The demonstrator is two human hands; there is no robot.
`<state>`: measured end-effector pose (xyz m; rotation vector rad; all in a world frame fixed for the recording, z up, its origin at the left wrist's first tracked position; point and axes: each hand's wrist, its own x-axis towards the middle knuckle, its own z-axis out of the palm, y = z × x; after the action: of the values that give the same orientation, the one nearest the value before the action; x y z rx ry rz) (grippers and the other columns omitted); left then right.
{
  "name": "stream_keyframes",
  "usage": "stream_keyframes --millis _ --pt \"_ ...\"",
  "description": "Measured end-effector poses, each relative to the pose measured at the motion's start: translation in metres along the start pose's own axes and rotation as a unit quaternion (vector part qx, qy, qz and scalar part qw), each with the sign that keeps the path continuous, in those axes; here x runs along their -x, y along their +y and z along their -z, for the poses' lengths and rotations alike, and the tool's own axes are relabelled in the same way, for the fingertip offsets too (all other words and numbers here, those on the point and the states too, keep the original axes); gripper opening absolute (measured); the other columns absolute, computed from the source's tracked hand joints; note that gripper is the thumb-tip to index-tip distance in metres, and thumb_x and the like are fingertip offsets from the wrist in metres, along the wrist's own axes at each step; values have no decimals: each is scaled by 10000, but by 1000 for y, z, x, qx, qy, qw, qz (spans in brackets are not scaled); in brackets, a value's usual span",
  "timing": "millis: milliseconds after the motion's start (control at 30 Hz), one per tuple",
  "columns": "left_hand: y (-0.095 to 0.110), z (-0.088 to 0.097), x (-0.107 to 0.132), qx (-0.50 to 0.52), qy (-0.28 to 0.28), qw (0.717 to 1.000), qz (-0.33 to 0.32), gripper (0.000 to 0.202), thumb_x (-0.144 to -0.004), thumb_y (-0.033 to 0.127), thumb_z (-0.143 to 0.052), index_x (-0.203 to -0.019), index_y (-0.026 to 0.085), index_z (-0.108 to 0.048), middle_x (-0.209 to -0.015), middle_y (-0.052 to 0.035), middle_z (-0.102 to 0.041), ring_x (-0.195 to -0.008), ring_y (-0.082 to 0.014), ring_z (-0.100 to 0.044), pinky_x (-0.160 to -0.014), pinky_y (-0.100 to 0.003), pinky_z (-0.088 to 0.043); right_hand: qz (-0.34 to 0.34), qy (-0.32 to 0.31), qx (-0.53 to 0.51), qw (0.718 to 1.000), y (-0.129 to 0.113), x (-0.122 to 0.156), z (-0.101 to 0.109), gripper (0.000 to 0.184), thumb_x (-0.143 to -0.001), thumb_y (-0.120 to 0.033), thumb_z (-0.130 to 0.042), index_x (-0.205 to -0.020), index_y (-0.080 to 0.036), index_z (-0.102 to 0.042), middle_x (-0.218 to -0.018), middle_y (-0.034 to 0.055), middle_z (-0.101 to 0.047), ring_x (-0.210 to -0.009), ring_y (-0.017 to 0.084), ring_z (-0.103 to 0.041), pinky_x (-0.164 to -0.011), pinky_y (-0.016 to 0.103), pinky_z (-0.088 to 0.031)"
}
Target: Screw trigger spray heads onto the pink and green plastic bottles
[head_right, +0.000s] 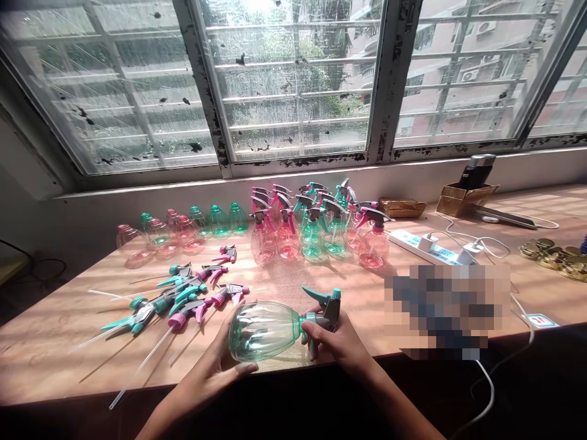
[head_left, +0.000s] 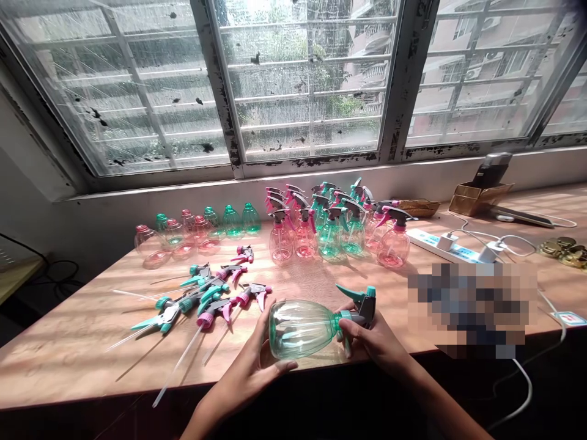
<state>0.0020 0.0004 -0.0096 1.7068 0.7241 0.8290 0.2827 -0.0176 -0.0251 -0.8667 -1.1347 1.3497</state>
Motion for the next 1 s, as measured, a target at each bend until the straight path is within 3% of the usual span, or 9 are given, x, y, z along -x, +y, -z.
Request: stream_keyframes --millis 133,300,400,600,700,833,1000 --pt "4 -2 -1 7 8 1000 -11 914 -931 290 -706 -1585 451 -88 -1716 -2 2 -1541 -356 -175 -1223 -501 -296 2 2 8 1000 0 0 2 393 -798 -468 -815 -955 -191 -585 -654 10 -741 -457 138 -651 -483 255 -510" --pt "5 -3 -1 33 -2 999 0 950 -923 284 -717 -1578 479 -57 -1713 -1 28 -1516 -368 -258 -1202 -530 -325 -2 4 9 1000 2 1 3 407 -794 -487 -812 -959 -193 -585 -652 10 -738 -456 139 -644 -476 256 -508" --pt "2 0 1 19 -7 1000 10 1017 -890 299 -755 -1579 476 -27 -1712 12 69 -1544 -368 -154 -1224 -530 -275 0 6 8 1000 3 2 3 398 -798 -470 -814 -967 -194 -584 -653 11 -737 -476 146 -654 -490 263 -514" --pt "-3 4 2 -33 0 999 -10 1003 -857 373 -781 -1596 418 -104 -1715 8 5 -1557 -348 27 -1258 -527 -70 -6 12 4 1000 0 2 0 408 -788 -469 -819 -966 -188 -582 -633 5 -727 -454 150 -645 -470 264 -503" --pt "0 3 3 -9 -6 1000 -11 975 -876 379 -760 -1595 420 -103 -1715 -13 -46 -1555 -366 -22 -1247 -543 -154 -4 19 -4 1000 -2 2 -2 403 -794 -457 -818 -966 -182 -580 -623 2 -720 -446 143 -633 -467 263 -503" --pt "5 1 3 27 -8 999 19 995 -886 308 -759 -1582 471 -67 -1715 0 14 -1546 -382 -108 -1217 -546 -277 0 15 -18 1000 -2 2 -3 404 -792 -464 -819 -957 -192 -571 -630 -10 -709 -439 146 -630 -453 265 -501" --pt "1 0 3 17 3 1000 17 994 -886 275 -756 -1585 460 -74 -1714 1 -14 -1549 -377 -85 -1232 -571 -224 8 16 -23 1000 -2 3 -4 370 -810 -450 -809 -948 -191 -583 -608 -22 -698 -430 136 -631 -454 247 -496"
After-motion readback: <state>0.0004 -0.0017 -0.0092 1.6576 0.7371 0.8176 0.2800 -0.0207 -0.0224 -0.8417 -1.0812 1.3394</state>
